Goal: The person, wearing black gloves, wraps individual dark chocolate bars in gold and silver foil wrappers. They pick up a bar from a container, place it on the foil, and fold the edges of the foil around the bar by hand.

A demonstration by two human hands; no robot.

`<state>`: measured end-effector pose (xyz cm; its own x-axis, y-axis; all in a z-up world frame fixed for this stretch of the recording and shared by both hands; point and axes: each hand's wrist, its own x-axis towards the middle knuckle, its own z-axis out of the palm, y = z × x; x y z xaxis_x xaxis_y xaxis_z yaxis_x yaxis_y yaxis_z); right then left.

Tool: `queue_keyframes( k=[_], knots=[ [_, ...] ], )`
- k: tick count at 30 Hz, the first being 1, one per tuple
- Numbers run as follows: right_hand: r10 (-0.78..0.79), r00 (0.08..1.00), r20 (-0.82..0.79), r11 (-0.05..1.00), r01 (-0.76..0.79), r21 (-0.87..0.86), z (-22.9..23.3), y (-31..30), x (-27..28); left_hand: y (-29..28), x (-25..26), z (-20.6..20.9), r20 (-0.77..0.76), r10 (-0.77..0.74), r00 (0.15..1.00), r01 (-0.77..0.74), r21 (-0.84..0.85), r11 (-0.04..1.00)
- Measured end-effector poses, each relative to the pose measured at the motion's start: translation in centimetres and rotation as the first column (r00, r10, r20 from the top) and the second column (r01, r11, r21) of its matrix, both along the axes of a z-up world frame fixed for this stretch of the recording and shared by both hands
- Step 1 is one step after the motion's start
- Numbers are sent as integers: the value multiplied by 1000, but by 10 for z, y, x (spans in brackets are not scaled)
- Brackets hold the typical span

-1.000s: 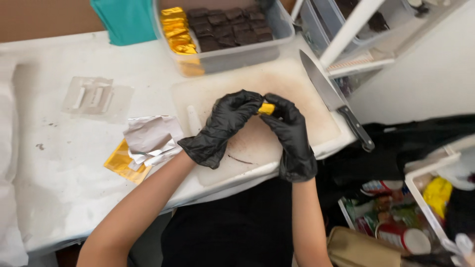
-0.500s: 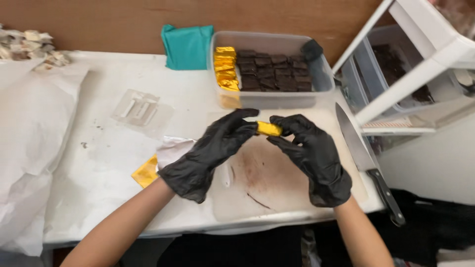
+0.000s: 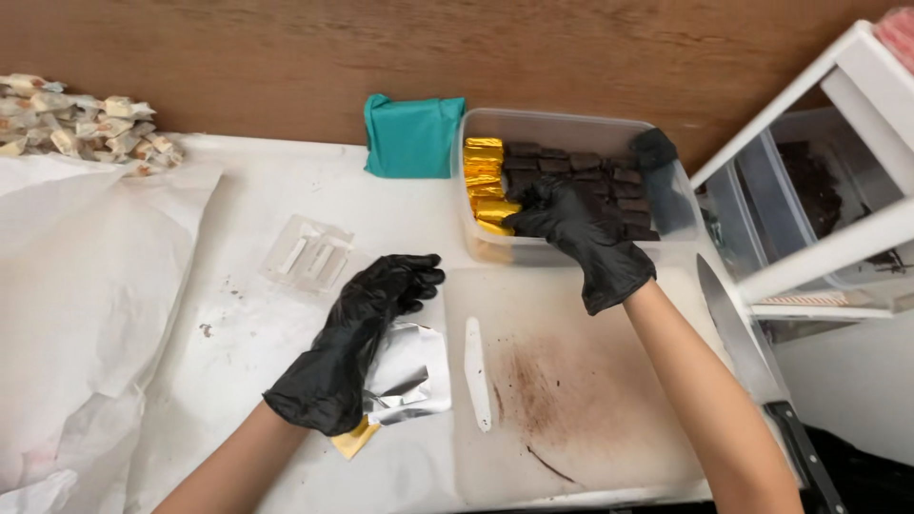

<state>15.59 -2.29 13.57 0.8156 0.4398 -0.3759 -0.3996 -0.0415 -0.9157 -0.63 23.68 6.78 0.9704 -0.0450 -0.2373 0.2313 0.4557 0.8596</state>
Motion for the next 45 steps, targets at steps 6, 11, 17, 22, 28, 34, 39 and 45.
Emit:
queue_keyframes(
  k=[6,11,17,22,28,34,39,45],
  knots=[
    [108,834,540,915,129,-383,-3,23,3,-4,-1,-2,-82,53,995,-62,-122,991],
    [152,796,585,883,157,-443,-48,20,25,3,14,-35,-32,38,999,-43,-164,985],
    [295,588,753,814,259,-521,-10,10,-26,0,13,-35,29,-41,999,43,-86,995],
    [415,406,814,810,243,-534,12,8,-103,-6,-8,-1,54,-110,992,102,130,986],
    [647,380,661,718,-13,-696,-4,28,-179,23,-39,41,127,-325,937,165,659,734],
    [716,504,483,557,4,-830,-5,72,-229,46,-56,40,30,-411,911,124,932,342],
    [631,676,382,484,42,-874,5,98,-254,49,-68,23,-99,-469,878,174,977,121],
    [756,249,605,562,227,-795,-57,72,-233,43,-79,31,51,-599,799,83,978,193]
  ],
)
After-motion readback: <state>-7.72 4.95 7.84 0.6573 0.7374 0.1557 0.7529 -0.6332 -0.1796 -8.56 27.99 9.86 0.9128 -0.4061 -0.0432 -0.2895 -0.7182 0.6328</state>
